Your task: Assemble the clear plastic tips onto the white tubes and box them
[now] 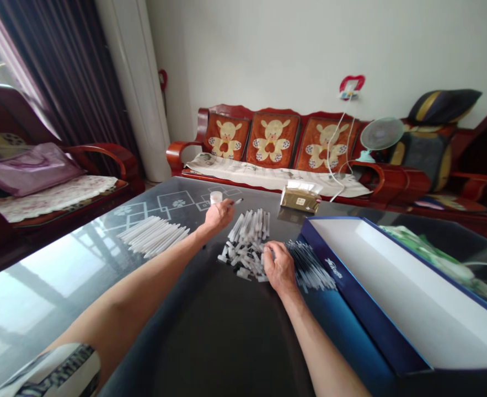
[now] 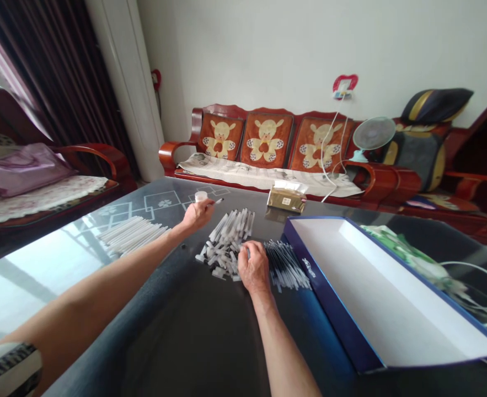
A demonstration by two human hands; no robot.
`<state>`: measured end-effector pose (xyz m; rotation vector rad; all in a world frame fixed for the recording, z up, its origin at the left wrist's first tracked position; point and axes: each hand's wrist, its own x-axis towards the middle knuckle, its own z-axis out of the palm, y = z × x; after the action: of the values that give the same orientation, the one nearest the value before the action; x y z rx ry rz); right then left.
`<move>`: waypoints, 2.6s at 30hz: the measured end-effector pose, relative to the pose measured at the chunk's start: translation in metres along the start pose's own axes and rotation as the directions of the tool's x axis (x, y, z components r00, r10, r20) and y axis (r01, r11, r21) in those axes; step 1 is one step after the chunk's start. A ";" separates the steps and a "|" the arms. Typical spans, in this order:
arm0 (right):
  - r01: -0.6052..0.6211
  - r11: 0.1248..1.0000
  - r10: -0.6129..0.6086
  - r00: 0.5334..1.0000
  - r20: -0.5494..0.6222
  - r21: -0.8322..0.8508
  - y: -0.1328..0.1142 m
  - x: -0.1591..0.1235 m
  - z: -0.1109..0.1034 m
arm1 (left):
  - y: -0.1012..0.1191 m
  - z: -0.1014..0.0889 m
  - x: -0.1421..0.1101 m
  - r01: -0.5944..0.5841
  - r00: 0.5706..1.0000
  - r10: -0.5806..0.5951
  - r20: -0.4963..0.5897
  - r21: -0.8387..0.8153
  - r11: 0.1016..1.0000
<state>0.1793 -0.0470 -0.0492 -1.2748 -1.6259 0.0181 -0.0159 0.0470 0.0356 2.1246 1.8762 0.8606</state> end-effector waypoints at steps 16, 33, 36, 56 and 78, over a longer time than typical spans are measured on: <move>0.143 0.987 -0.143 0.990 -0.001 0.078 -0.013 0.001 -0.010 | -0.007 0.034 -0.085 -0.652 0.746 0.664 -0.038 0.157 0.742; 0.104 0.992 -0.111 0.990 0.084 0.078 -0.010 0.006 -0.005 | -0.010 0.041 -0.082 -0.709 0.674 0.737 -0.043 0.245 0.662; 0.078 0.988 -0.090 0.993 0.083 0.133 -0.010 0.006 -0.005 | -0.009 0.042 -0.083 -0.695 0.695 0.718 -0.038 0.220 0.684; 0.120 0.980 -0.134 0.988 0.080 0.158 -0.010 0.007 -0.004 | -0.010 0.044 -0.085 -0.679 0.715 0.698 -0.038 0.202 0.706; 0.092 0.992 -0.097 0.994 0.055 0.081 -0.013 0.007 -0.006 | -0.011 0.045 -0.085 -0.677 0.720 0.693 -0.035 0.186 0.712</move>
<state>0.1750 -0.0506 -0.0346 -1.1460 -1.7183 0.0612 -0.0045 -0.0213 -0.0322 3.0060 1.1724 0.9725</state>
